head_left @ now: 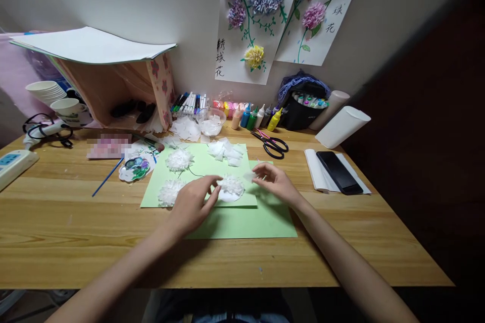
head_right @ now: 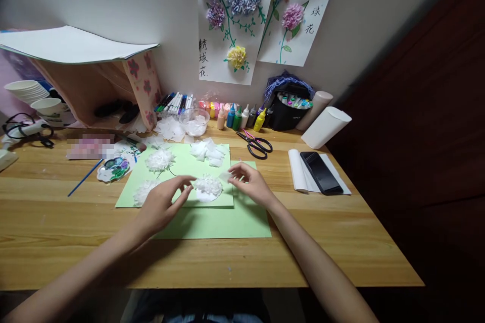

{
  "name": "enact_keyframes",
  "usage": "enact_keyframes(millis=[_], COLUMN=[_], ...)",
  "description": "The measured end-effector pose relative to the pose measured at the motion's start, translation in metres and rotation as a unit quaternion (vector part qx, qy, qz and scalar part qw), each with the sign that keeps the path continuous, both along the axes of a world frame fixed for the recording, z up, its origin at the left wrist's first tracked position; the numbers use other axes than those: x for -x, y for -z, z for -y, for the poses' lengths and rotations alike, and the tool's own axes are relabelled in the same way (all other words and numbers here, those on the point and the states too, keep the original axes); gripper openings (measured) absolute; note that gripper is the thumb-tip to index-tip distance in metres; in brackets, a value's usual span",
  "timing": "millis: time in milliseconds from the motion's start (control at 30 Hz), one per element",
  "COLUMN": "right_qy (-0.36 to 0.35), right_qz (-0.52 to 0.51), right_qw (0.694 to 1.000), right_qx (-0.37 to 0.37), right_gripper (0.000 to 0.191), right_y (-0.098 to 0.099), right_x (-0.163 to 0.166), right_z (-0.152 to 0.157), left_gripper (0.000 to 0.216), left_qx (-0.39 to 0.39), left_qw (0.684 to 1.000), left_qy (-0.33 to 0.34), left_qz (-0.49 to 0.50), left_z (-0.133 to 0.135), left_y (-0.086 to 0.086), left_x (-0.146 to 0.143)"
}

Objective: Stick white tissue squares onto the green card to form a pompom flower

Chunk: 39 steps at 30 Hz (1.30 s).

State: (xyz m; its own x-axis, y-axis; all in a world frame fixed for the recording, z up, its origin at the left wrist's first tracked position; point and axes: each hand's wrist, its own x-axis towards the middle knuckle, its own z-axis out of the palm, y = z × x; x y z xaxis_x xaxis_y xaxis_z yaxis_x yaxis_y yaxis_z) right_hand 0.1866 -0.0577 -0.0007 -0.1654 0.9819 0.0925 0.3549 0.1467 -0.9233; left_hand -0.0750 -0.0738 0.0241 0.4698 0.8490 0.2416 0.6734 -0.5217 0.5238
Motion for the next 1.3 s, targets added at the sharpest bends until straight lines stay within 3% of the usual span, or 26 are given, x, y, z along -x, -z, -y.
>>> enact_keyframes(millis=[133,267,400,467,533,600,700,900,1167,1300], right_qy=[-0.086,-0.087,-0.04,-0.005,-0.015,-0.002,0.063,0.109,0.111,0.134], right_qz=[0.077,0.093,0.144,0.193,0.198,0.187,0.173,0.14,0.131,0.231], right_qw=[0.993,0.991,0.986,0.978,0.98,0.975,0.969,0.969,0.975,0.959], right_qx=[-0.031,-0.043,-0.073,-0.074,0.023,0.116,0.162,0.174,0.142,0.094], right_gripper=[0.024,0.025,0.02,0.018,0.024,0.031,0.032,0.026,0.028,0.025], right_y=[-0.006,-0.01,-0.012,-0.01,-0.005,0.002,0.011,0.017,0.022,0.012], right_x=[0.02,0.028,0.001,-0.016,-0.024,-0.02,0.001,0.026,0.004,-0.021], right_z=[0.007,0.003,-0.008,-0.011,-0.011,-0.009,-0.01,-0.03,-0.047,-0.037], left_gripper=[0.033,0.023,0.022,0.02,0.018,0.016,0.016,0.014,0.015,0.017], left_qx=[0.119,0.166,0.214,0.303,0.401,0.441,0.418,0.371,0.28,0.264], left_qw=[0.988,0.971,0.959,0.937,0.894,0.867,0.88,0.912,0.933,0.926], left_qy=[0.022,0.028,-0.003,0.061,0.161,0.218,0.211,0.113,0.0,-0.052], left_qz=[0.098,0.167,0.188,0.165,0.118,0.085,0.078,0.133,0.228,0.264], left_z=[-0.017,-0.028,-0.028,-0.023,-0.018,-0.012,-0.009,-0.015,-0.022,-0.026], left_y=[-0.007,0.002,-0.001,-0.007,-0.012,-0.012,-0.003,0.018,0.024,0.029], left_x=[-0.029,-0.034,-0.015,-0.003,0.008,0.013,0.014,0.006,0.002,0.002])
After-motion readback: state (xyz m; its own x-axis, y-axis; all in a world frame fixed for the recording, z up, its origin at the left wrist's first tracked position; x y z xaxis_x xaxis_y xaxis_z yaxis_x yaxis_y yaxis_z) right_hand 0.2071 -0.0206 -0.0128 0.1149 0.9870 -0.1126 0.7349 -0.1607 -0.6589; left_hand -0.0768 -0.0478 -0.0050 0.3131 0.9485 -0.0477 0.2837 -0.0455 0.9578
